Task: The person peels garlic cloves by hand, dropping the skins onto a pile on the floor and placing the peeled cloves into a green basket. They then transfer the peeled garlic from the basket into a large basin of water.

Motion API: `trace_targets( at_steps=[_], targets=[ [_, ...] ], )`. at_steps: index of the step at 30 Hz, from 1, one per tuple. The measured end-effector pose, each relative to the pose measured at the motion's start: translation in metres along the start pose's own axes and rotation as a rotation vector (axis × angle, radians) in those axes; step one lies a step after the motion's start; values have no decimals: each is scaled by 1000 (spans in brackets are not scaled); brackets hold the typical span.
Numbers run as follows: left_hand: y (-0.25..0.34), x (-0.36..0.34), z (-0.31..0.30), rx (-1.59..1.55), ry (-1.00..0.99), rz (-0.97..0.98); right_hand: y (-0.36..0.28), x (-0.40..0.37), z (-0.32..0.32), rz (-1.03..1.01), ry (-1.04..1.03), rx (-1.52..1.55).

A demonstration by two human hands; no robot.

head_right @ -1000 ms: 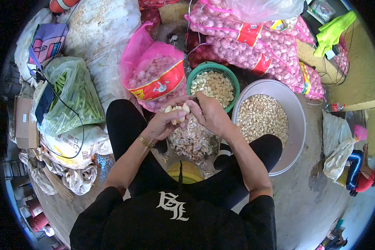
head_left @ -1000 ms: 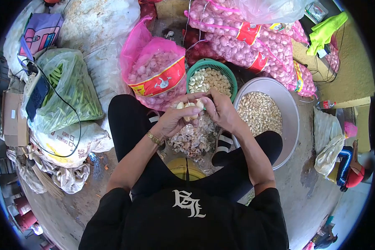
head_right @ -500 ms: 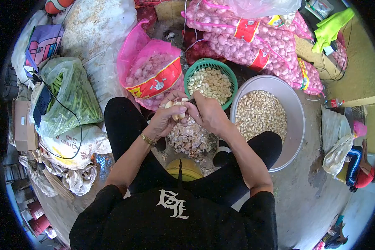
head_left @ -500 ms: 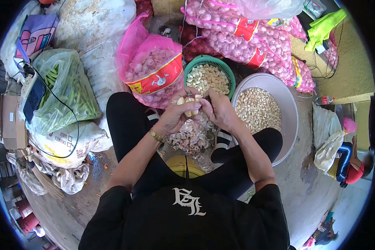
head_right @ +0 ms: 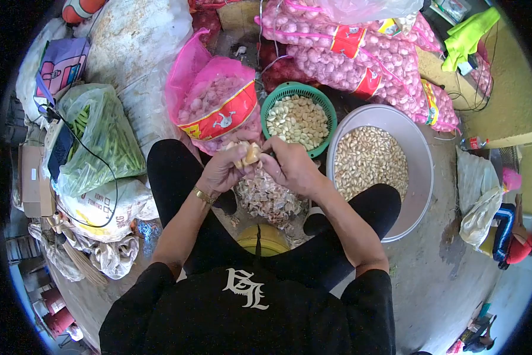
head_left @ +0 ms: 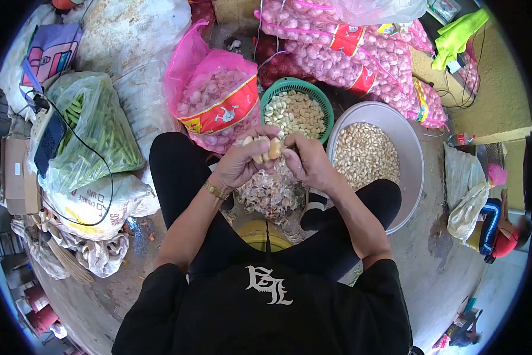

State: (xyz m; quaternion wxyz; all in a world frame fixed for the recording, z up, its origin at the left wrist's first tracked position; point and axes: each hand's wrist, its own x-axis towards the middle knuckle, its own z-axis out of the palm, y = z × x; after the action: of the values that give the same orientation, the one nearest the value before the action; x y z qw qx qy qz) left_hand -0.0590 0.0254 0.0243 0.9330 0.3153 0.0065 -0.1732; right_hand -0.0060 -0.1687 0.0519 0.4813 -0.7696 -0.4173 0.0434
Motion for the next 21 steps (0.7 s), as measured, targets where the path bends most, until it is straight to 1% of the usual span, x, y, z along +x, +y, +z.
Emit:
trace_targets(
  at_steps=[4,6,7,9,13,18,21],
  targets=[
    [-4,1,4,59,-11,-14,3,3,-5,19,-5,34],
    [-4,2,8,103,-8,58,3,3,-4,7,26,31],
    [-4,2,11,103,-9,58,4,3,-3,7,26,30],
    [-5,3,14,172,105,67,6,4,-2,-14,51,-9],
    [-12,5,12,199,114,136,4,4,-1,5,39,-18],
    [-15,6,15,154,107,181,5,0,1,-98,85,-50],
    [-16,4,16,150,105,174,3,-2,-1,-141,57,-77]
  ],
)
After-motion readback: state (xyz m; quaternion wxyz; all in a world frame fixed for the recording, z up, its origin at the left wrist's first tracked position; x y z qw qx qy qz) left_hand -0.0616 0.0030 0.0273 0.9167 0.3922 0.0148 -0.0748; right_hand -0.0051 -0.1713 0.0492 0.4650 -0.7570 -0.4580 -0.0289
